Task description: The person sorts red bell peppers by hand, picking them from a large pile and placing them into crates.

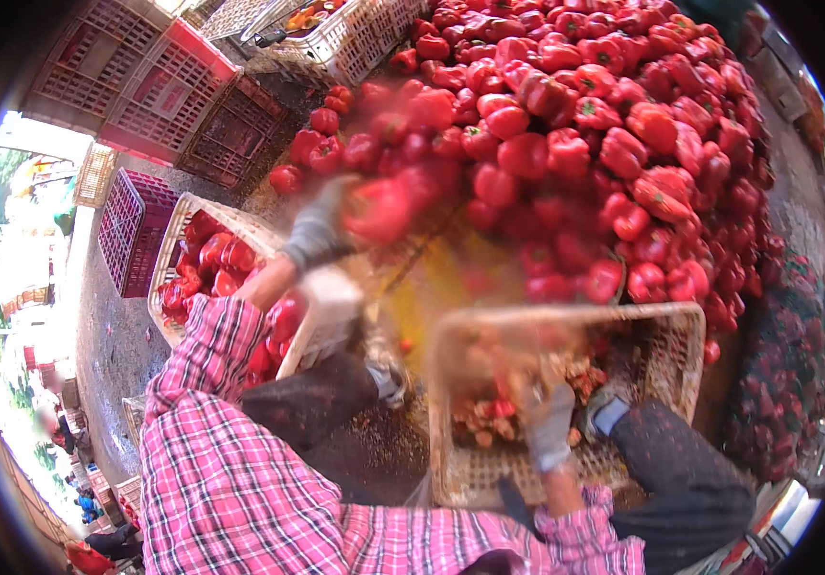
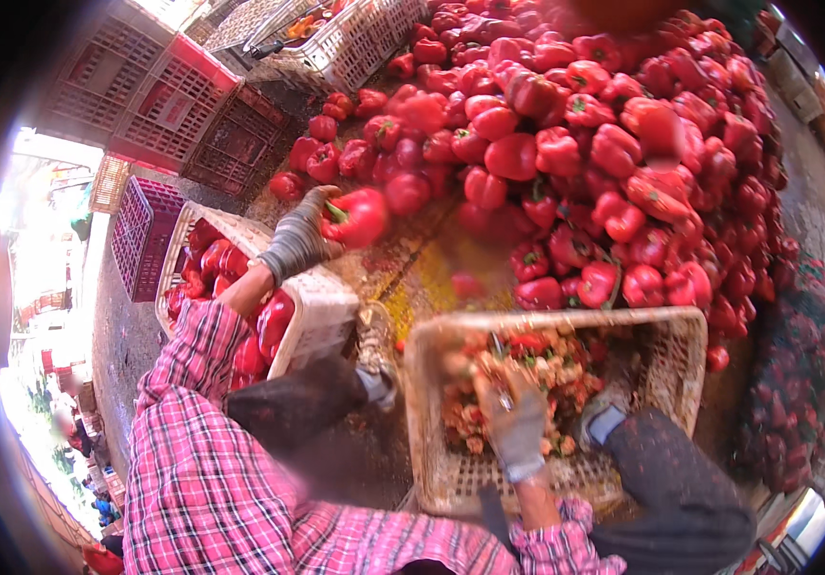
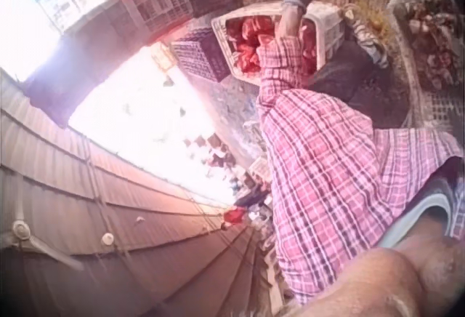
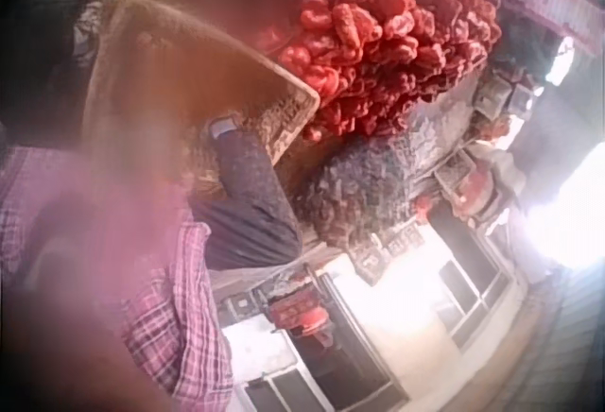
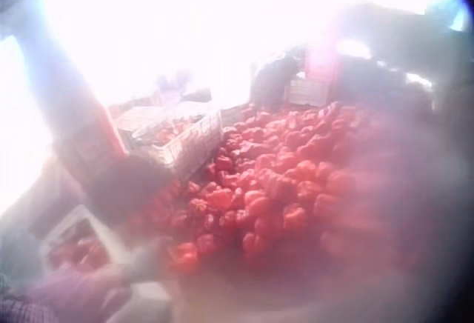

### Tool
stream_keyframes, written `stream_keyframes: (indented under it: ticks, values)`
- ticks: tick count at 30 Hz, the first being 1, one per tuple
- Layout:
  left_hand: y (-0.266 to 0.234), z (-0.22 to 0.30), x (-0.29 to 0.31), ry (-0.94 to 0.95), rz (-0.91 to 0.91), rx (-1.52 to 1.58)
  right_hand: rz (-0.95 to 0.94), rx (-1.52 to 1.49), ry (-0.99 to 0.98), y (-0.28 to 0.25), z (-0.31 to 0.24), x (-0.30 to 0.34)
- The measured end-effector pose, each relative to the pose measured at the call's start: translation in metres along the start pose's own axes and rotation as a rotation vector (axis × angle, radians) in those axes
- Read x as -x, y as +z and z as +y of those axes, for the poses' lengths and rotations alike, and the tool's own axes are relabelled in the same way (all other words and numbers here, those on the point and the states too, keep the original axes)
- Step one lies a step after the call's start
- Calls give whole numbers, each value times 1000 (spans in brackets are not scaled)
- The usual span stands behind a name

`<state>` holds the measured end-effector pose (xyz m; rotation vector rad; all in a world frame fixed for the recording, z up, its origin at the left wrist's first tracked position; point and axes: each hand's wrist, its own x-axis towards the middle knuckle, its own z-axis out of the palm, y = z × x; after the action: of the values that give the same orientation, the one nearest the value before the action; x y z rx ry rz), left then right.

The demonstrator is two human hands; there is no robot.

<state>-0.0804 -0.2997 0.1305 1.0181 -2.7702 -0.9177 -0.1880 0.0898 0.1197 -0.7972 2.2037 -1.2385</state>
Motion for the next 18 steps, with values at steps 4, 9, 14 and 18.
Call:
stream_keyframes:
  ticks: [4, 9, 14, 18]
  values:
    - [1, 96, 105, 160, -205, -145, 0, 145, -429, 0, -70, -2]
    - [32, 161, 194, 207, -245, -58, -229, 407, -143, 17, -81, 22]
    - [54, 128, 239, 91, -261, -212, -501, 259, -3, 47, -53, 27]
    - [85, 101, 270, -36, -82, 413, -447, 104, 59, 69, -32, 43]
